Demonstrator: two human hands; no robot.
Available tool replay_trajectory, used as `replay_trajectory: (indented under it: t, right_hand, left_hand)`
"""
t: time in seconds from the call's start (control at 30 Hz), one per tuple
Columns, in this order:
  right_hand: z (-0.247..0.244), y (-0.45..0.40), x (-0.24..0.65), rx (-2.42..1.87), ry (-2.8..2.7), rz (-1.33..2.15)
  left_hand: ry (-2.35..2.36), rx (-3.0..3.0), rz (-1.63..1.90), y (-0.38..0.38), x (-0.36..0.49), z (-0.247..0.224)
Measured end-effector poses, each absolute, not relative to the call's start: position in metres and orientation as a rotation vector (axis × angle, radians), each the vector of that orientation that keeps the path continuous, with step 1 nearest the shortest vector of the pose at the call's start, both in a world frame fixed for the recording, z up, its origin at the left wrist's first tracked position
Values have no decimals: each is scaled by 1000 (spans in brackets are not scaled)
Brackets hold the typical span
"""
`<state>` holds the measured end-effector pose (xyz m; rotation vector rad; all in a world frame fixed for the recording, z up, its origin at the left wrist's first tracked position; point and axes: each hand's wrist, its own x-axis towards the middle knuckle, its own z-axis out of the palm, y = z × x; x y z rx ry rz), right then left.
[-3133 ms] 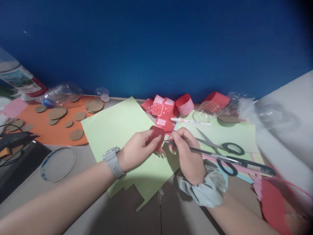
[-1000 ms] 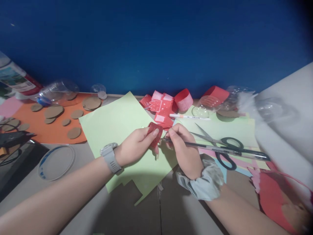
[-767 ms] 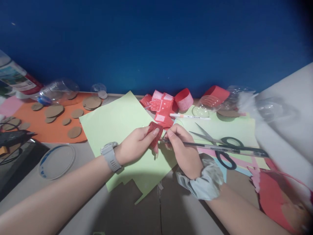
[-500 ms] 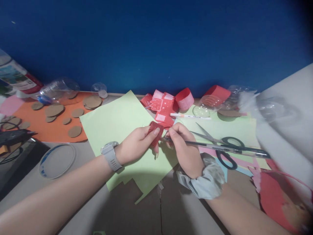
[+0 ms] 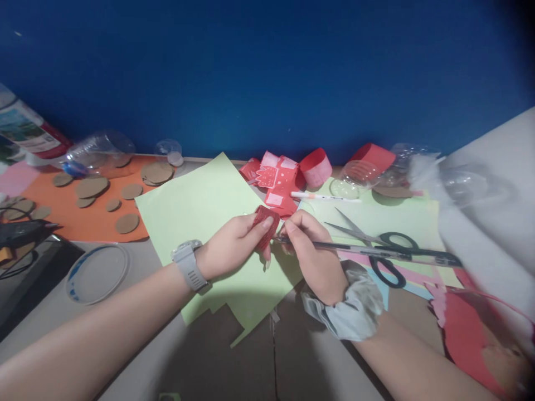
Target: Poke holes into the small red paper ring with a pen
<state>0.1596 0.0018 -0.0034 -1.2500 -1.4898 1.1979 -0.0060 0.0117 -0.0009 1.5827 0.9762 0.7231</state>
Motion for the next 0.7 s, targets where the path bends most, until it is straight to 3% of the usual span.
replay_trajectory:
  t: [0.7]
  right_hand:
    - [-3, 0, 160, -1218, -1502, 1209]
  left_hand:
    - [971, 1589, 719, 12, -6, 0]
